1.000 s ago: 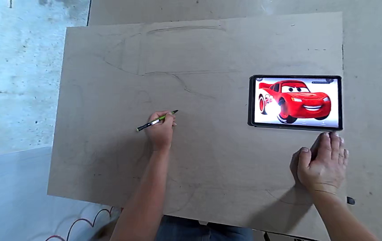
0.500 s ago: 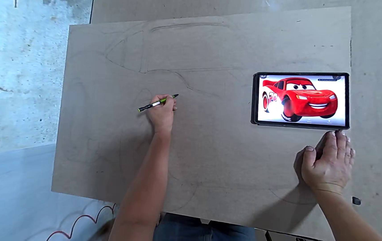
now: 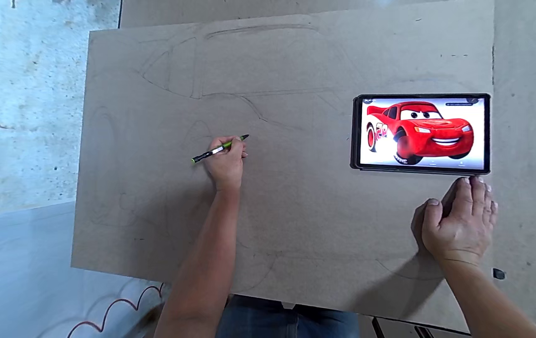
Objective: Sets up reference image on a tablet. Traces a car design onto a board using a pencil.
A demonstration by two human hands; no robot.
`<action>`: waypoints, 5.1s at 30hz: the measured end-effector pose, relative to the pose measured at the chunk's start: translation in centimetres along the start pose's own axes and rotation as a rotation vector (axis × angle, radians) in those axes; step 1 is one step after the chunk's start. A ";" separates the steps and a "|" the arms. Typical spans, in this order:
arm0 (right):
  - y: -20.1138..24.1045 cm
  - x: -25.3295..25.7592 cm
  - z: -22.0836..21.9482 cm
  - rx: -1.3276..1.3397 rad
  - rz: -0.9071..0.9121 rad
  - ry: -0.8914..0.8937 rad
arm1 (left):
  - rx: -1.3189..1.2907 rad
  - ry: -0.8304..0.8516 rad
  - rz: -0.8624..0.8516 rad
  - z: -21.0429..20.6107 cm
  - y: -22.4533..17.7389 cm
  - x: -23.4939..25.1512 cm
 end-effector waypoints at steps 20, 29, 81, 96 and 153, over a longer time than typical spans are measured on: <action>-0.6 0.0 -0.4 -0.003 0.008 -0.021 | 0.019 -0.002 -0.023 0.1 -0.2 -2.1; -0.4 0.0 -0.3 0.003 0.009 -0.022 | 0.050 0.012 -0.024 -0.7 0.0 -4.9; 27.8 20.6 -1.0 1.059 0.627 0.200 | 0.086 -0.355 -0.009 -3.1 -0.6 -1.9; 27.8 20.6 -1.0 1.108 0.650 0.210 | 0.136 -0.336 0.032 -3.2 -0.9 -2.4; 28.2 20.7 -1.0 1.026 0.687 0.163 | 0.201 -0.030 -0.136 -6.1 -1.9 -3.4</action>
Point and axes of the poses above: each hand's wrist, its own x-axis towards the middle knuckle, its own z-axis out of the back of the hand, y = z × x, the point moved 7 cm from there along x, towards the middle knuckle, and after that the axes turned 10 degrees about y, right-handed, at the moved point
